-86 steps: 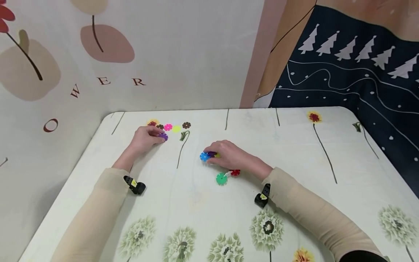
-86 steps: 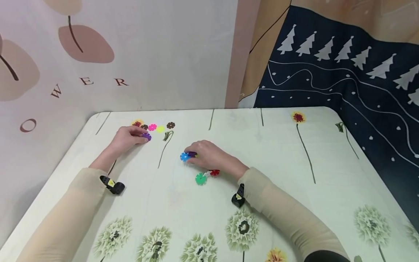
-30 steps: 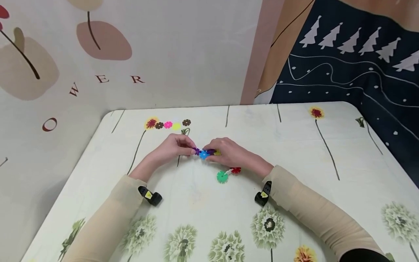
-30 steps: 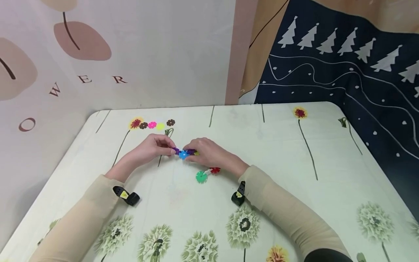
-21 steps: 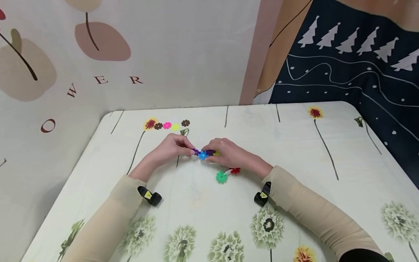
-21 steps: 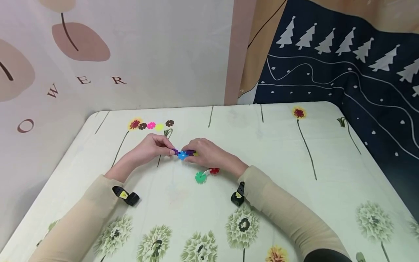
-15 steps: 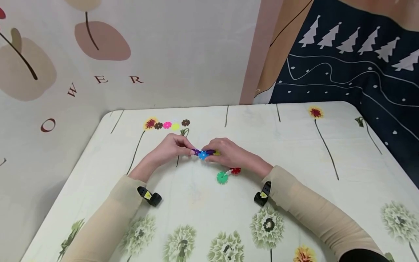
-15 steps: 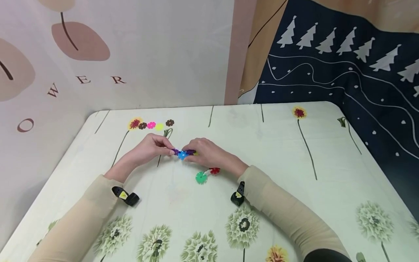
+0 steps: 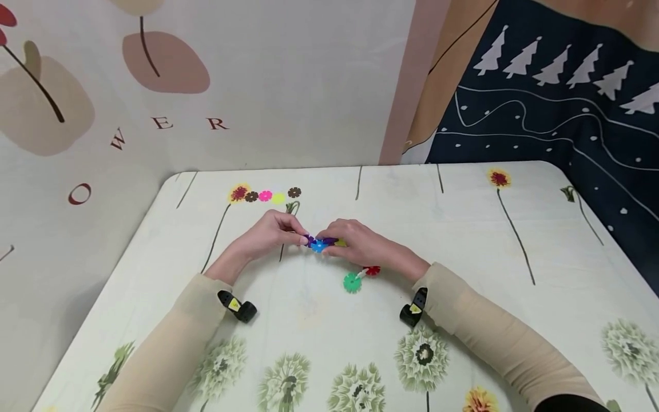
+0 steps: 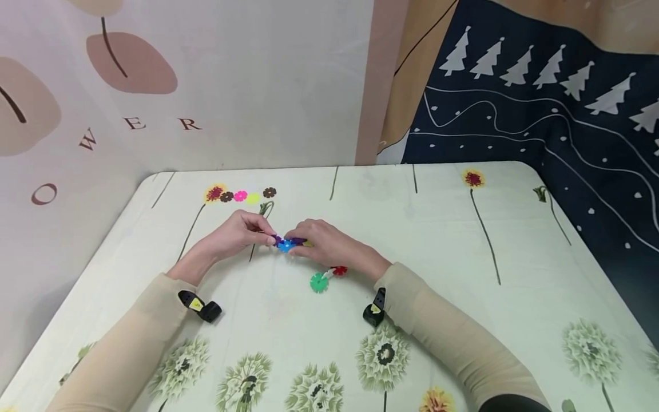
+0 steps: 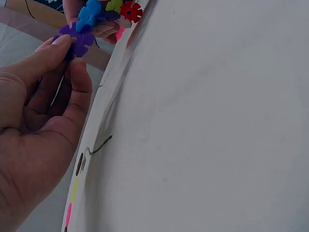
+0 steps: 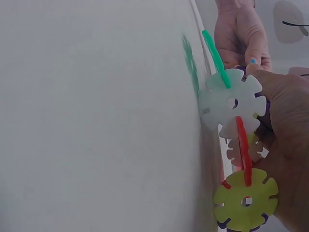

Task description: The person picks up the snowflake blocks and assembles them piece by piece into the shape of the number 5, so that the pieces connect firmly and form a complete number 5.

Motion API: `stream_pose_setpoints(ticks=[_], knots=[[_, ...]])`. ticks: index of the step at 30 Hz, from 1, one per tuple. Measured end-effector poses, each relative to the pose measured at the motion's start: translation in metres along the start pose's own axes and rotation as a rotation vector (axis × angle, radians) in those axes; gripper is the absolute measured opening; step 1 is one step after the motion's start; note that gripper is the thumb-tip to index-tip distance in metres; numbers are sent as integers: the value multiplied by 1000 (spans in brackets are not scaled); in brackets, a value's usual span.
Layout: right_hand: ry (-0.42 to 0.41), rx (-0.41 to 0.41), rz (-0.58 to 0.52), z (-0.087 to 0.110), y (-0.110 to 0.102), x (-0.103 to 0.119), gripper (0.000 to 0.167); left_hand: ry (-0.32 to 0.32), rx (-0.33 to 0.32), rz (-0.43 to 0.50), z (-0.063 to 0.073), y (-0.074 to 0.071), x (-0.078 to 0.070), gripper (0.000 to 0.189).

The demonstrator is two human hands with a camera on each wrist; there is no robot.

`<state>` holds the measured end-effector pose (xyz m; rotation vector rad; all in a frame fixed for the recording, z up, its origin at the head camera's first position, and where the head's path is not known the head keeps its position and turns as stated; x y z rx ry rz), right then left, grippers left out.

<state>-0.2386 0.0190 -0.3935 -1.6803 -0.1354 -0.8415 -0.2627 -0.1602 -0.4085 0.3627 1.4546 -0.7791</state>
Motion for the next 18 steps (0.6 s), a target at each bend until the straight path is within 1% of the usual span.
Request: stream_pose_setpoints(ticks=[4,7,15,18], knots=[[2,2,-8,0,0,-1,33,-11,-16,5,0,0,2,8],[10,-6,-12,0,0,-2,33,-22,-27,-18,0,0,3,10],[24,-20,-23,0,0,-4,33,-22,-20,-27,-1,-3,6,14],[30,-14,-13,-1,0,-3,33,-36,-23,-37,0,-5,8,13]])
Point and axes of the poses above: each hand's wrist, its own z-axis away from the middle knuckle, its own y-axis out of the palm, x = y × z, the point moved 6 cm from there along -z, towards the middle knuckle, and after that the axes turned 11 degrees about x, right-handed, at the moved point
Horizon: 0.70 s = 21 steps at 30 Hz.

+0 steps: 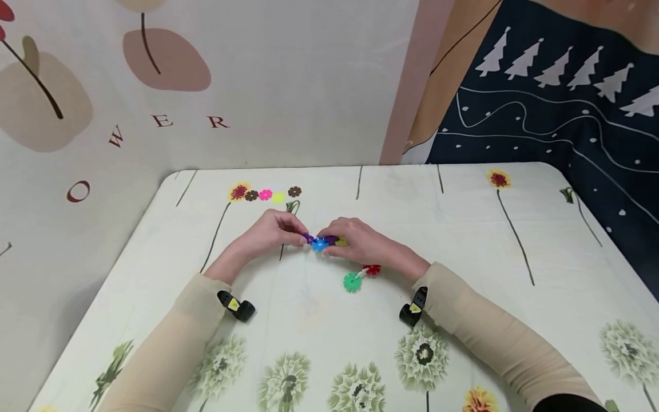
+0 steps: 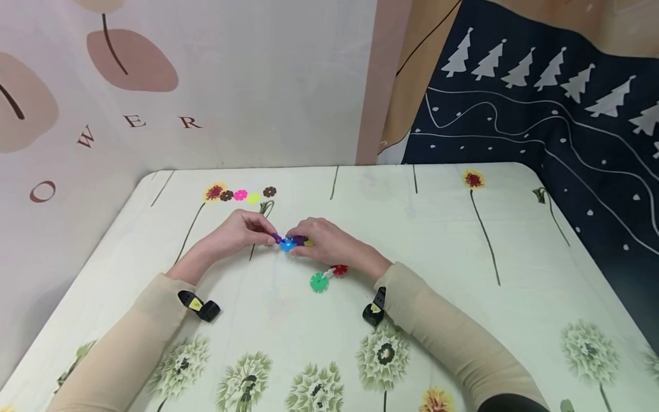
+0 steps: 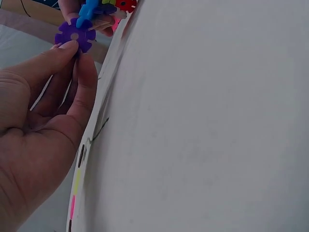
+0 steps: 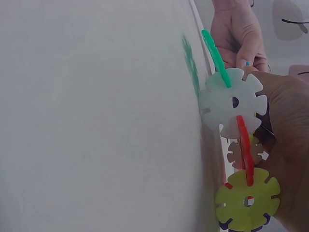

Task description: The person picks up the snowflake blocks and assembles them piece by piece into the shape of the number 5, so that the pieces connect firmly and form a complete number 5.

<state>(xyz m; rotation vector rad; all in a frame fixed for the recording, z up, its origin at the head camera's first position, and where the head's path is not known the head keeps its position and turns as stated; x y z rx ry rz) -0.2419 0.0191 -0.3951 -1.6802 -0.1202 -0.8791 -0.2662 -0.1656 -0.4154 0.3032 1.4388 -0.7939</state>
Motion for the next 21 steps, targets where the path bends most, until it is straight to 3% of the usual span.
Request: stream_pose_setpoints(ticks=[5,14,21], knots=[[26,1,-3,-2,0,0,33,-24,-13,-25,1,-2,1,12],[94,-60,-176,-2,0,-3,25,-30,-38,-26,4,-1,-1,13],[143,-79,-155,-5,-1,3,26,-38,-45,-30,2,1,-1,15]])
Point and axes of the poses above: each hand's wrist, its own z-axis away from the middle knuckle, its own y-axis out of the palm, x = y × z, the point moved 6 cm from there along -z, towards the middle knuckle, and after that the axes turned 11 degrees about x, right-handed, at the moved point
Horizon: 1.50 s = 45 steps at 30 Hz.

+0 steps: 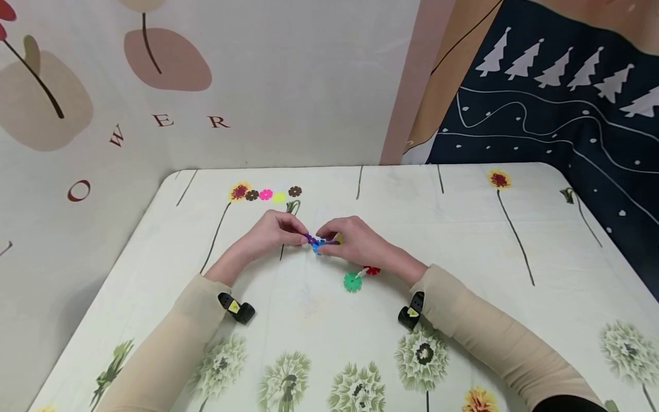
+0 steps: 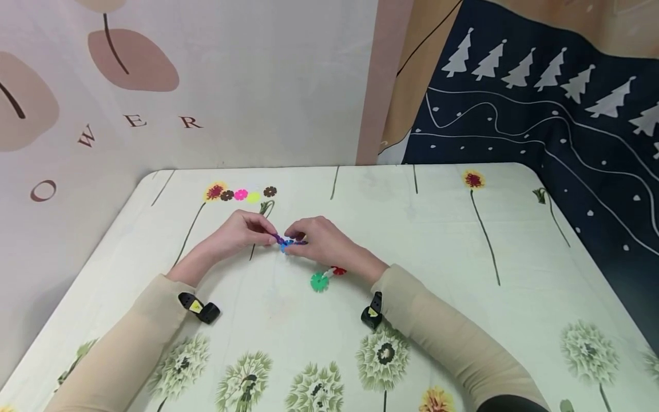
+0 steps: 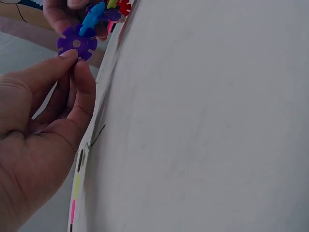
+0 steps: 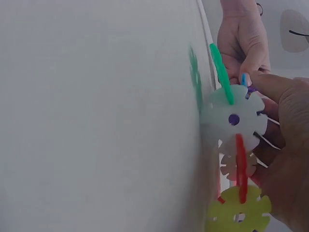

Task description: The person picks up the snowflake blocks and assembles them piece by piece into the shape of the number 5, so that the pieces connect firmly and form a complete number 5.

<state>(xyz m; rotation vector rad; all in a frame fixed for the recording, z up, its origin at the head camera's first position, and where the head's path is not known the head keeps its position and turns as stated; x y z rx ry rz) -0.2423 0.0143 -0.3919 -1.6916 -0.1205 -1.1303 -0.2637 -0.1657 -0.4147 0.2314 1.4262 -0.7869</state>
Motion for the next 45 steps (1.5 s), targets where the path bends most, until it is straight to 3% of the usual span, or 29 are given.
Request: stream_pose_setpoints(ticks=[7,13,19,24,30,37,42,45], knots=[[64,-1,-8,-2,0,6,18,-18,16,-41,-3,6,-5,14],[92,10,70,-1,3,8,17,-51,46,-81,-4,7,-3,16],[74,33,60,0,4,6,16,-101,33,-103,-1,-5,4,19],[51,70,73,2,6,5,16,-148,-11,-63,2,-22,11,21],[30,69,117,5,8,6,16,-178,-158,-21,7,-56,19,31],[-14,69,151,8,8,5,15,-184,-405,39,20,-97,32,42],[-73,90,173,8,10,6,14,-203,-568,98,24,-117,43,46],[-121,99,192,9,12,8,14,-227,-619,131,23,-124,48,47]])
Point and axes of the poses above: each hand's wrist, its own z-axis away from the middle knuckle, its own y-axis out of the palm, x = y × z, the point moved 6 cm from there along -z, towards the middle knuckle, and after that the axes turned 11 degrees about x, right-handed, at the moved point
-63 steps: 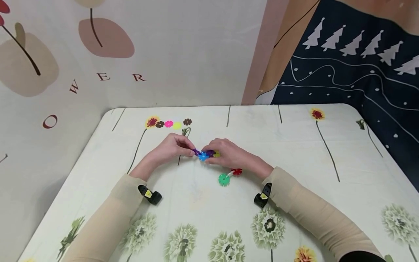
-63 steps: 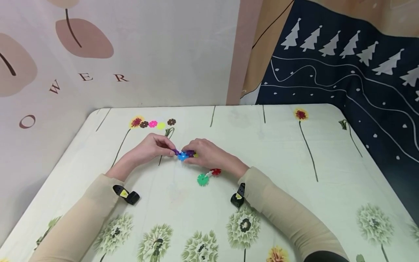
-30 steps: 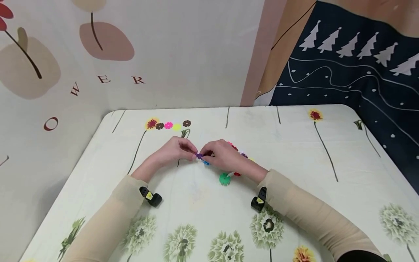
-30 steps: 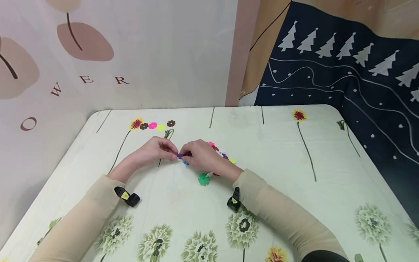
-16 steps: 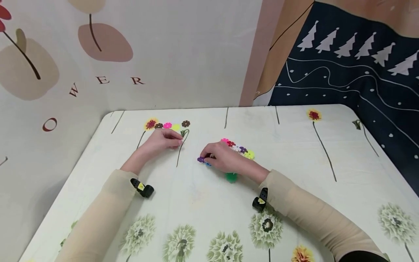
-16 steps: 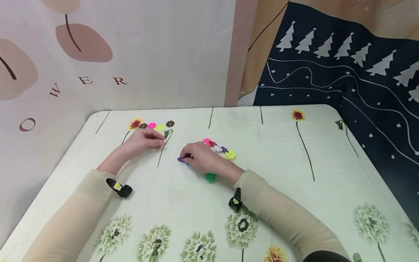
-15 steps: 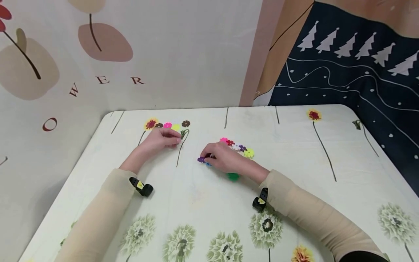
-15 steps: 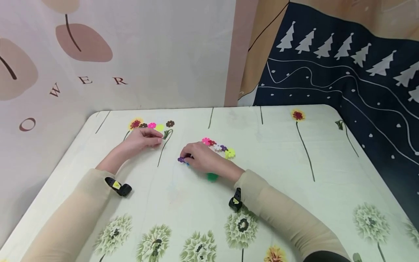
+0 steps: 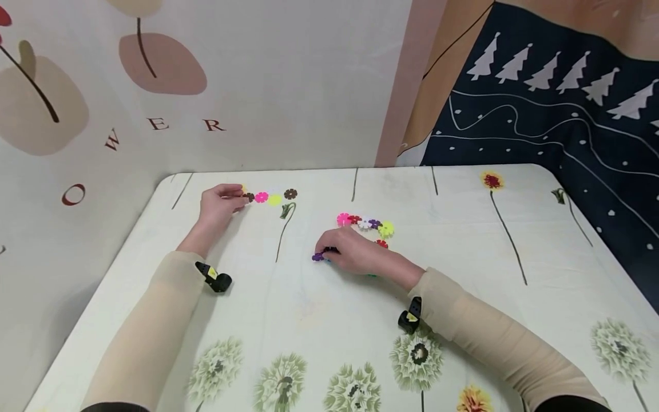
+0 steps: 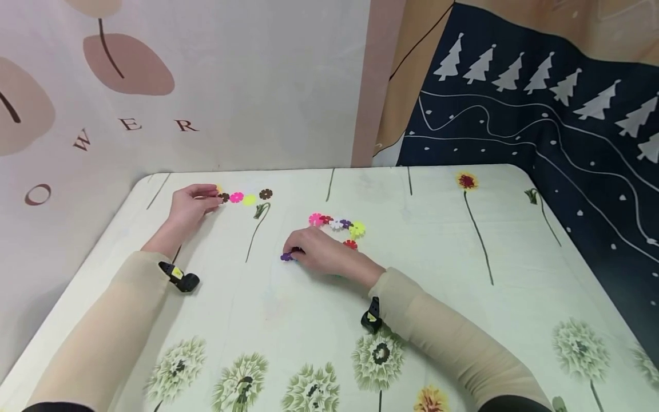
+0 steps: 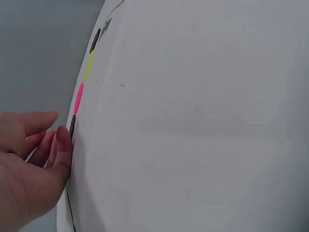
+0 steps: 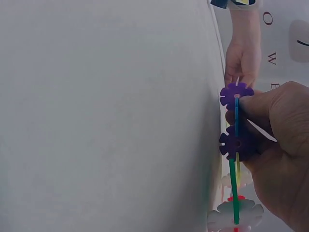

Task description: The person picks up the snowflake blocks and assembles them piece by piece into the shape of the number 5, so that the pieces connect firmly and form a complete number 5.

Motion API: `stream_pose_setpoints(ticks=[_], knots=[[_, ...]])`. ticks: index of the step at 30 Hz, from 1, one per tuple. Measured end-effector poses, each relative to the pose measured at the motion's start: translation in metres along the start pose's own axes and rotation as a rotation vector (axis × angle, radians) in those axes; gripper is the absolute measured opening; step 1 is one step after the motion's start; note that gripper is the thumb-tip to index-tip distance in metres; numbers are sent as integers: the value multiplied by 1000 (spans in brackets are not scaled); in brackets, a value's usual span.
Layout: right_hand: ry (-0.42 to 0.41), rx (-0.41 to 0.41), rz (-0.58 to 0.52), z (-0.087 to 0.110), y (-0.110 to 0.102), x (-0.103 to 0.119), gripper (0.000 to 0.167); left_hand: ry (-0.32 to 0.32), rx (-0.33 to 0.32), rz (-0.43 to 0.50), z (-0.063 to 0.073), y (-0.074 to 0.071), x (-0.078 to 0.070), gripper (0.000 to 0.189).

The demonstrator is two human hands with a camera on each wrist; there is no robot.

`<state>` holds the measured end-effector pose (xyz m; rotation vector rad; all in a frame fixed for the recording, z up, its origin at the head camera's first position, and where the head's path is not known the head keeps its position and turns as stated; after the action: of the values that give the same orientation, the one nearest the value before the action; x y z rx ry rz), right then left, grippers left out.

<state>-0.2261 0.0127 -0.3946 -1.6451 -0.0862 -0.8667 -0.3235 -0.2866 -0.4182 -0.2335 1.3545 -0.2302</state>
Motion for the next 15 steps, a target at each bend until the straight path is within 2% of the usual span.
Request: stream_pose_setpoints(ticks=[6,11,15], knots=[[-36,-22,24,3,-3,1,15,-68,10,-46,-9,0,4,50],[-9,-53,27,5,-10,-1,17,-60,22,-157,-13,1,2,48],[8,-48,10,5,-10,-2,18,-36,23,-254,-11,-1,2,46]])
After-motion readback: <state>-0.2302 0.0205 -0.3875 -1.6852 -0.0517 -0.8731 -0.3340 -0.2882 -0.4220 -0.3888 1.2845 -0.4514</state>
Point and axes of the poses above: each hand's wrist, its own z-axis away from the middle knuckle, its own y-axis out of the palm, x = y × z, the point moved 6 cm from there along -z, towards the middle knuckle, and after that the axes turned 11 degrees about x, right-handed, at the moved point
